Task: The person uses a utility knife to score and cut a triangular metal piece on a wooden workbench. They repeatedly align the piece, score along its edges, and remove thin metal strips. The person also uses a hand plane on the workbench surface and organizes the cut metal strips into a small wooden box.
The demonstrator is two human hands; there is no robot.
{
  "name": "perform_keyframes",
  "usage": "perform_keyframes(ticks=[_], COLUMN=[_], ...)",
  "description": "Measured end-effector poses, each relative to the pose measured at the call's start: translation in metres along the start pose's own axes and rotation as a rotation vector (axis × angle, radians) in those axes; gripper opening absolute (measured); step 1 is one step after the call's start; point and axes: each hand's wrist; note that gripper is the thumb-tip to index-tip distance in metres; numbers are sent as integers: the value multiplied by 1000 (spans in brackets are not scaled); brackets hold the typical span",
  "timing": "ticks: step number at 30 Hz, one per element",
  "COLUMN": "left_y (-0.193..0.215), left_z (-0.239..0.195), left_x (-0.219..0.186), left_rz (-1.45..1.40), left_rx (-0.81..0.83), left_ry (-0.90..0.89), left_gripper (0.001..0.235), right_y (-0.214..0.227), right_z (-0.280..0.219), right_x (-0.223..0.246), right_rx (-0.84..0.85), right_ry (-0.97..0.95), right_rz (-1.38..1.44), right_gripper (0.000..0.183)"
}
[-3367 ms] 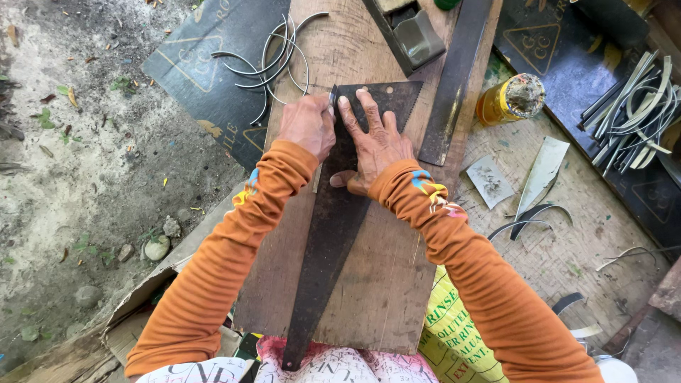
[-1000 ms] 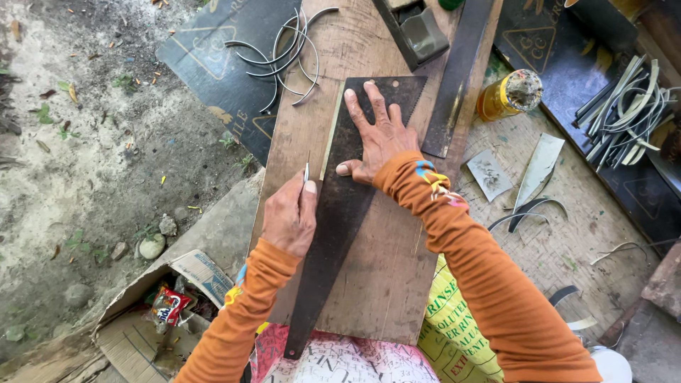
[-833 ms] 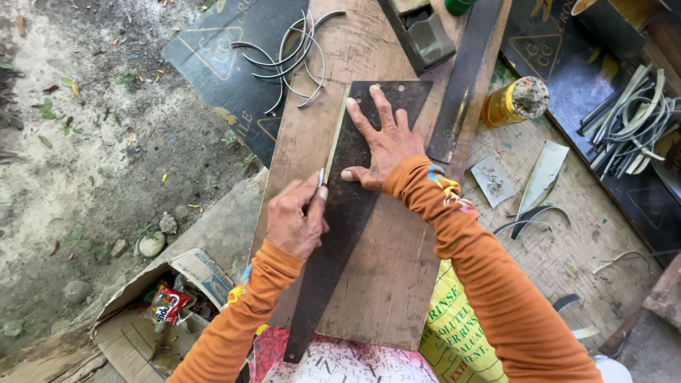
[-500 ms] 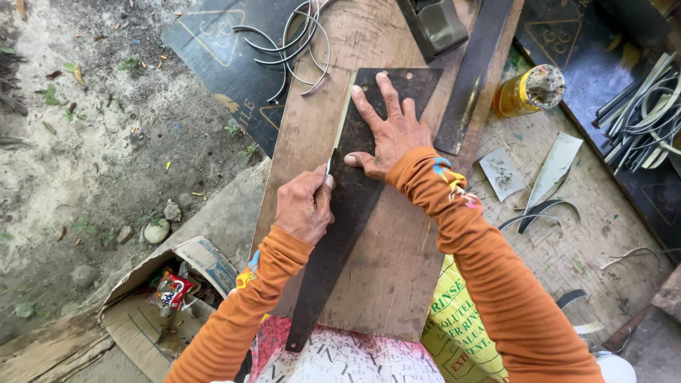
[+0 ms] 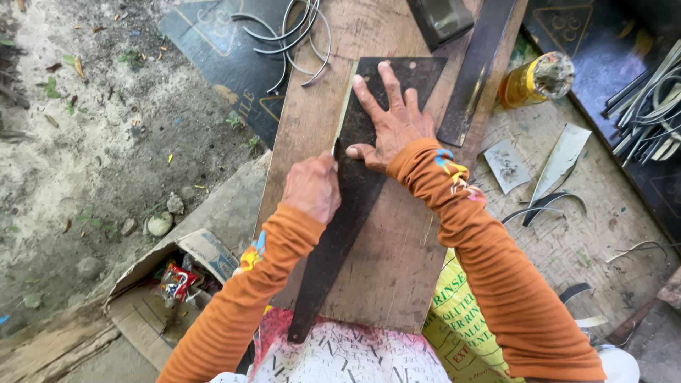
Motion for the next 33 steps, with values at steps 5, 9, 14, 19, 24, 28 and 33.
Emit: perform_keyframes(ticks=[5,9,14,19,24,28,33], left_y=[0,4,3,-3,1,22,38], left_z=[3,-1,-10,-19,-47,-56,-38], left_x=[-2,-7,-10,0,6,10,-10], left_rz=[57,58,47,109,137,-199,-315], left_rx=[98,129,77,96,102,18,-95], left_ry=[107,183,102,108,98,-23,209], left_gripper=[11,10,8,7,7,24,30], right_y=[-1,-5,-12,-12,-7,-10,-7], right_z=[-1,1,3,5,7,5,1], right_x=[4,3,8,13,9,8,2], right_rx=[-3,-63,-147,-158,-159,-118,-56], right_ry=[-12,-11,-43,-70,-95,-81,-54], right_rz=[-17,-7,36,37,33,44,51], right_gripper=[113,102,84,83,84,88,104])
Point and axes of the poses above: each hand's wrist, its own z-axis towards the middle knuckle, its own y-axis out of the back of the hand, x = y × z, and after that the axes turned 3 degrees about y, right-handed
